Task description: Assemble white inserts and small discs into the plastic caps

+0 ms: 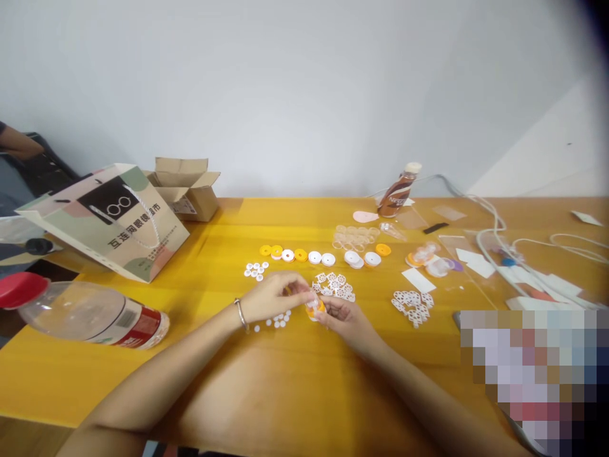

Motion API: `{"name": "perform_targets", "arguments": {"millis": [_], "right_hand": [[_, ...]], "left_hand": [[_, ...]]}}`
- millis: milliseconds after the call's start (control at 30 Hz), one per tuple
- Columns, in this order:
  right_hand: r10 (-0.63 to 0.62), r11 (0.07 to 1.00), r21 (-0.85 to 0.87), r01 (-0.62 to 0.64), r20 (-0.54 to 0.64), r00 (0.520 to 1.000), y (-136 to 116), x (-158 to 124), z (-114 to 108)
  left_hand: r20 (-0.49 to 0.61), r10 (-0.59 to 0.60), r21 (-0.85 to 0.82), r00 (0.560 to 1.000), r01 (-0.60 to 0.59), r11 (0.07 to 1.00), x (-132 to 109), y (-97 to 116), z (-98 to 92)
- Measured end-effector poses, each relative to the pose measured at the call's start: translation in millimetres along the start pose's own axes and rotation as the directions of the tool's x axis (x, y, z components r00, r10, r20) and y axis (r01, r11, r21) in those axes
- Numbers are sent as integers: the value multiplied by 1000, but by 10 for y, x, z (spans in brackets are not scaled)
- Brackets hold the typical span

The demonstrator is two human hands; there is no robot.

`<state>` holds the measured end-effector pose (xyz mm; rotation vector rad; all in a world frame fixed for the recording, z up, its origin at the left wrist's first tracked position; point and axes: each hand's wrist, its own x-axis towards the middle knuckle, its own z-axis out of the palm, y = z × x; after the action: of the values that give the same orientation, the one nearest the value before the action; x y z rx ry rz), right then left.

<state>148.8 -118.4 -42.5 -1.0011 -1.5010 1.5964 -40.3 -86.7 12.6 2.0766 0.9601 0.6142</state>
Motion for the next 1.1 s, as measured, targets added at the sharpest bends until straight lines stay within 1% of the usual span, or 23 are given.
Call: {"name": "perform_targets", "arguments": {"millis": [33, 100, 267, 367, 433, 500, 567, 633, 667, 733, 767, 800, 833, 867, 933, 1000, 1033, 1100], "right_hand": [[-5, 1000, -8, 5, 0, 1000, -10, -7, 2], [-16, 1000, -20, 16, 9, 1000, -28, -23, 7], [-82, 994, -70, 83, 23, 996, -24, -45, 17], [-112, 983, -151, 110, -5, 994, -4, -35, 22], [-146, 962, -236, 138, -17, 989, -10, -29, 19], [-207, 914, -361, 185, -22, 978, -36, -33, 7], [-296, 834, -492, 248, -19, 955, -78, -47, -14], [-379, 758, -573, 312, 3, 925, -125, -66, -43], [-401, 734, -591, 334, 19, 916, -148, -73, -61], [-415, 710, -617, 339, 22, 909, -193, -75, -116], [-418, 702, -635, 322, -2, 908, -215, -69, -159], [-432, 695, -656, 295, -52, 900, -235, -58, -216], [-453, 688, -676, 264, -116, 884, -253, -44, -287], [-492, 677, -700, 229, -198, 848, -267, -28, -373], [-506, 693, -714, 101, -382, 773, -280, 2, -582], [-477, 739, -673, -37, -561, 676, -276, 16, -814], [-462, 740, -662, -115, -626, 628, -270, 13, -929], [-447, 706, -663, -250, -690, 569, -252, -14, -1142]], "left_hand": [[13, -27, 27, 1000, 26, 999, -6, 10, 22], [21, -30, 57, 999, 29, 998, -20, 35, 67], [-43, 68, 100, 997, -64, 993, -39, 70, 133], [-39, 88, 143, 995, -81, 986, -44, 87, 130], [-34, 102, 191, 994, -94, 977, -56, 116, 133], [-43, 118, 250, 992, -103, 963, -77, 152, 159], [-55, 141, 301, 988, -119, 946, -104, 182, 210], [-53, 159, 333, 986, -132, 933, -128, 200, 270], [-54, 163, 343, 985, -135, 929, -137, 205, 295], [-87, 174, 360, 981, -132, 924, -149, 211, 328], [-111, 187, 371, 976, -133, 919, -154, 214, 336], [-129, 208, 386, 970, -144, 911, -158, 216, 342], [-127, 233, 401, 964, -165, 901, -165, 219, 349], [-99, 258, 415, 961, -196, 889, -174, 222, 359], [24, 299, 428, 954, -280, 859, -205, 226, 400], [175, 319, 422, 931, -364, 830, -254, 229, 471], [239, 327, 417, 914, -401, 816, -285, 229, 514], [333, 340, 405, 879, -459, 791, -352, 226, 605]]}}
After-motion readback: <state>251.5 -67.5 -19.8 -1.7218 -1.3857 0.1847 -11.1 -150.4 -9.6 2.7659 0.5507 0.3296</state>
